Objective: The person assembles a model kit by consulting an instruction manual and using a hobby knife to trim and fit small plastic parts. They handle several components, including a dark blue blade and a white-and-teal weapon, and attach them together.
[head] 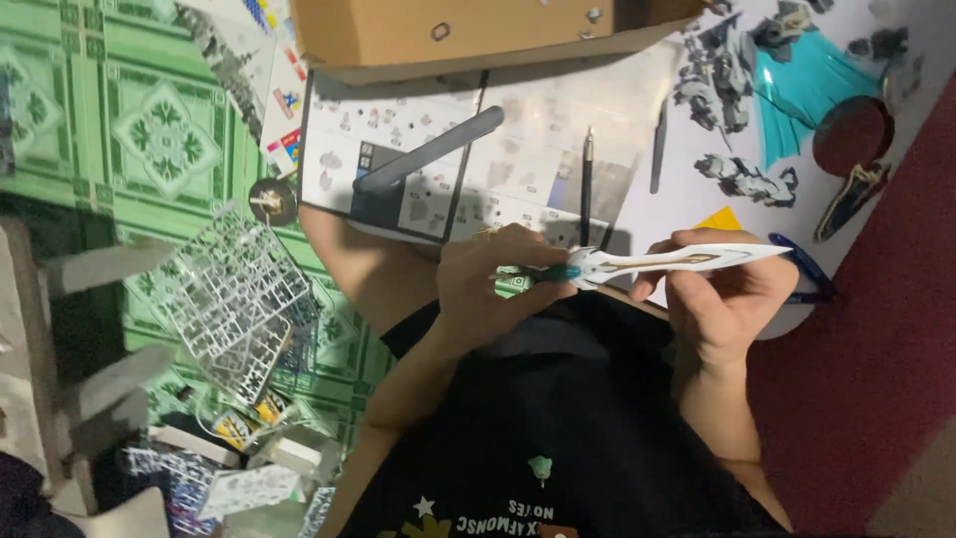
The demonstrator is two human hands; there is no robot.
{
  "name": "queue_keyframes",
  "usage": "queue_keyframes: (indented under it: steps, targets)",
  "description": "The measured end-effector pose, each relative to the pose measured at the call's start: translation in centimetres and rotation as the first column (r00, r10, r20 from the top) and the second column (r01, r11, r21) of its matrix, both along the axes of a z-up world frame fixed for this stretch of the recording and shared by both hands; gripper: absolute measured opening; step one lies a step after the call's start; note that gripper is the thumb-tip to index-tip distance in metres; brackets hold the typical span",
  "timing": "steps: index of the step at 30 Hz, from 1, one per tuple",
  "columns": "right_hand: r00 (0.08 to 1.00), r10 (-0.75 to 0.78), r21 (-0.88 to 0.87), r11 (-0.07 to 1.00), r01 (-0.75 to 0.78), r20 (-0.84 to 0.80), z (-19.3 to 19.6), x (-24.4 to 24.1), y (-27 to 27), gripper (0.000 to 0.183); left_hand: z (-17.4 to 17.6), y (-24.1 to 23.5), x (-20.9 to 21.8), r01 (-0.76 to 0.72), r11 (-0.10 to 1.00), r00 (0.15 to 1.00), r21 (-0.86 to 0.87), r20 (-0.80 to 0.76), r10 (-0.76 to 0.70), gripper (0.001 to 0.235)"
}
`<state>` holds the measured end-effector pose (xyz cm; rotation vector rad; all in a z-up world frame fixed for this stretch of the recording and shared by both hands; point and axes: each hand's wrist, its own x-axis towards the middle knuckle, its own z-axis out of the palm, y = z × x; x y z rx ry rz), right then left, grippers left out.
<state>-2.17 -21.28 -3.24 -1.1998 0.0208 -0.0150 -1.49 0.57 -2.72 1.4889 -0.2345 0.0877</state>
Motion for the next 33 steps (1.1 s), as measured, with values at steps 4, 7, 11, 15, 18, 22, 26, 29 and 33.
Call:
queue_keyframes:
  steps: [4, 7, 11, 15, 18, 22, 26, 29, 33]
  targets:
    - [0.998, -0.051, -0.039, 0.998, 0.052, 0.021, 0.2, -0.2, 0.0, 0.024, -0.5, -0.2, 0.0, 0.032, 0.999, 0.999, -0.015, 0.013, -0.032, 0.036]
    - [0.999, -0.054, -0.064, 0.996, 0.054, 0.003, 0.9, 0.2, 0.3, 0.019, -0.6, -0.1, -0.3, 0.013, 1.0, 1.0, 0.027, -0.024, -0.012, 0.035]
    - [0.998, -0.038, -0.013, 0.999, 0.039, 0.052, 1.4, 0.9, 0.9, 0.012, -0.8, 0.1, -0.3, 0.01, 1.0, 1.0, 0.013, 0.018, -0.01, 0.034]
    - [0.997, -0.052, 0.04, 0.998, 0.05, 0.055, 1.5, 1.4, 1.6, 0.008, -0.4, 0.1, -0.1, 0.01, 0.999, 0.996, 0.037, 0.088, -0.013, 0.033]
    - [0.997, -0.066, 0.059, 0.996, 0.063, 0.043, 1.3, 1.3, 1.7, 0.006, 0.3, 0.1, -0.2, -0.011, 0.998, 0.993, 0.063, 0.115, 0.004, 0.031]
    - [0.998, -0.02, 0.087, 0.996, 0.014, 0.066, 1.4, 1.4, 1.8, 0.015, 1.3, 0.2, -0.3, -0.051, 0.982, 0.992, 0.181, 0.126, 0.028, 0.025]
    - [0.999, 0.007, 0.138, 0.99, -0.013, 0.048, 0.7, 0.5, 1.4, 0.031, 1.5, -0.1, -0.8, -0.123, 0.966, 0.974, 0.228, 0.216, 0.073, 0.019]
    - [1.0, 0.014, 0.148, 0.989, -0.017, 0.017, 1.0, 0.4, 1.3, 0.03, 1.6, -0.5, -0.9, -0.129, 0.952, 0.97, 0.276, 0.236, 0.063, 0.019]
    - [0.996, -0.084, 0.061, 0.995, 0.085, -0.021, 1.2, 0.5, 1.2, 0.023, 0.8, -1.0, -1.0, -0.135, 0.973, 0.976, 0.187, 0.197, 0.098, 0.033]
